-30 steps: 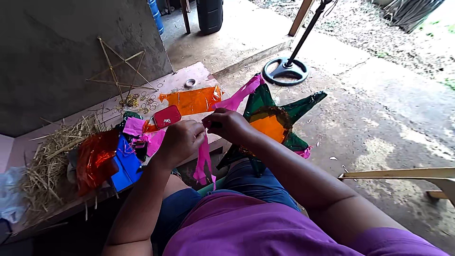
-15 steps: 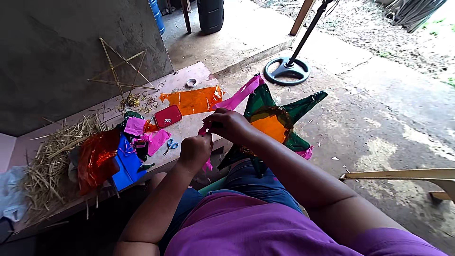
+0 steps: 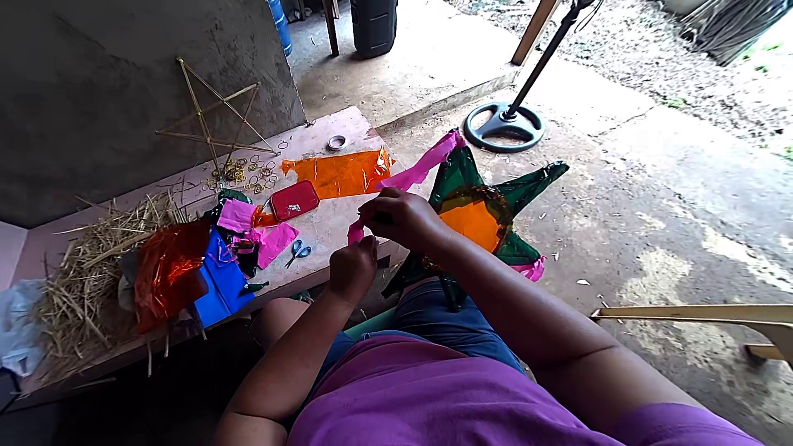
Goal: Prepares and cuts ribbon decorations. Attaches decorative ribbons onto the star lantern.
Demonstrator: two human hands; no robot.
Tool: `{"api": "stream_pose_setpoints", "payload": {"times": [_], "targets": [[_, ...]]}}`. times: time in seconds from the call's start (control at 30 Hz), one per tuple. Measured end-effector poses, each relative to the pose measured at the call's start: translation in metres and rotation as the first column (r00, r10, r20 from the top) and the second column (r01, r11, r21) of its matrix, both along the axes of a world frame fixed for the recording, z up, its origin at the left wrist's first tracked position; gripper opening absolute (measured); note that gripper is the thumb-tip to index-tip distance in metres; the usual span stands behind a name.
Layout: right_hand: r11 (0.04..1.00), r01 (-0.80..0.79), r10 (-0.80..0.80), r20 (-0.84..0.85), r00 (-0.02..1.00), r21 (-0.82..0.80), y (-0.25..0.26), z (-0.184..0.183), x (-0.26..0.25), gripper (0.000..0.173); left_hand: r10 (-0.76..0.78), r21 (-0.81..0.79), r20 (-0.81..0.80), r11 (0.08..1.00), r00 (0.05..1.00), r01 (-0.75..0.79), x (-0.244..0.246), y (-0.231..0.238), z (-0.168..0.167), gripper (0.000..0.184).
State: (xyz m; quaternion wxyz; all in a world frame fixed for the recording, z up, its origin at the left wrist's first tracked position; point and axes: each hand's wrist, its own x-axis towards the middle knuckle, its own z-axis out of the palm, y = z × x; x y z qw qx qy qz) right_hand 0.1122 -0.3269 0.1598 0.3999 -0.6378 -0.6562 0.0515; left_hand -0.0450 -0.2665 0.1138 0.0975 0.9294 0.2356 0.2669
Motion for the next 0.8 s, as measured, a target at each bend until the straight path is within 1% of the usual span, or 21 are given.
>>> {"api": "stream_pose_setpoints", "payload": {"times": [0.07, 0.13, 0.23, 0.33, 0.37, 0.43, 0.47, 0.5, 0.53, 0.57, 0.6, 0.63, 0.67, 0.7, 0.73, 0.77, 0.8], "targets": [[0.998, -0.006, 0.006, 0.017, 1.000, 0.055, -0.001, -0.002, 0.001, 0.021, -0.049, -0.229, -0.015, 0.972, 0.999, 0.044, -0.005, -0.003, -0.004, 0.023], [0.994, -0.024, 0.021, 0.032, 0.999, 0.102, -0.004, -0.002, 0.004, 0.020, -0.105, -0.364, -0.008, 0.926, 0.994, 0.094, -0.011, -0.004, -0.006, 0.028], [0.985, -0.048, 0.041, 0.048, 0.998, 0.168, -0.009, -0.003, 0.009, 0.021, -0.168, -0.424, -0.007, 0.893, 0.986, 0.150, -0.024, 0.001, -0.001, 0.027], [0.971, -0.068, 0.059, 0.046, 0.997, 0.228, -0.015, -0.002, 0.012, 0.021, -0.171, -0.498, -0.074, 0.860, 0.982, 0.112, -0.038, 0.013, 0.025, 0.025], [0.967, -0.069, 0.060, 0.043, 0.997, 0.247, -0.016, -0.002, 0.012, 0.020, -0.143, -0.500, -0.053, 0.860, 0.988, 0.098, -0.041, 0.020, 0.034, 0.025], [0.961, -0.072, 0.065, 0.036, 0.997, 0.266, -0.019, -0.002, 0.012, 0.020, -0.048, -0.479, 0.069, 0.874, 0.996, 0.076, -0.042, 0.037, 0.049, 0.022], [0.959, -0.082, 0.076, 0.033, 0.997, 0.271, -0.020, -0.002, 0.011, 0.020, -0.019, -0.489, 0.149, 0.868, 0.989, 0.091, -0.038, 0.046, 0.054, 0.020], [0.958, -0.094, 0.088, 0.034, 0.996, 0.272, -0.022, -0.002, 0.009, 0.020, -0.027, -0.526, 0.216, 0.839, 0.976, 0.140, -0.031, 0.055, 0.057, 0.019], [0.956, -0.107, 0.100, 0.037, 0.994, 0.274, -0.023, -0.001, 0.006, 0.020, -0.072, -0.593, 0.260, 0.775, 0.963, 0.218, -0.023, 0.062, 0.060, 0.019], [0.953, -0.116, 0.110, 0.039, 0.993, 0.279, -0.024, 0.000, 0.004, 0.020, -0.125, -0.692, 0.279, 0.662, 0.952, 0.290, -0.015, 0.066, 0.061, 0.018], [0.951, -0.119, 0.113, 0.039, 0.993, 0.286, -0.024, 0.000, 0.002, 0.019, -0.183, -0.794, 0.287, 0.504, 0.940, 0.340, -0.008, 0.068, 0.060, 0.014], [0.951, -0.115, 0.110, 0.036, 0.993, 0.288, -0.025, 0.001, 0.001, 0.020, -0.254, -0.869, 0.305, 0.319, 0.918, 0.377, -0.002, 0.069, 0.056, 0.012], [0.954, -0.107, 0.103, 0.030, 0.994, 0.281, -0.027, 0.001, 0.002, 0.020, -0.320, -0.907, 0.337, 0.141, 0.886, 0.396, 0.003, 0.071, 0.050, 0.013], [0.958, -0.098, 0.094, 0.026, 0.995, 0.270, -0.028, 0.001, 0.003, 0.021, -0.371, -0.917, 0.363, 0.022, 0.855, 0.399, 0.008, 0.071, 0.044, 0.015], [0.963, -0.086, 0.082, 0.027, 0.996, 0.257, -0.030, 0.002, 0.004, 0.022, -0.400, -0.916, 0.378, -0.032, 0.835, 0.400, 0.012, 0.070, 0.040, 0.017], [0.965, -0.077, 0.072, 0.028, 0.997, 0.249, -0.030, 0.002, 0.006, 0.023, -0.409, -0.913, 0.385, -0.041, 0.827, 0.405, 0.014, 0.067, 0.037, 0.018], [0.967, -0.070, 0.064, 0.033, 0.997, 0.246, -0.031, 0.001, 0.007, 0.023, -0.404, -0.910, 0.389, -0.025, 0.828, 0.414, 0.015, 0.063, 0.036, 0.017]]}}
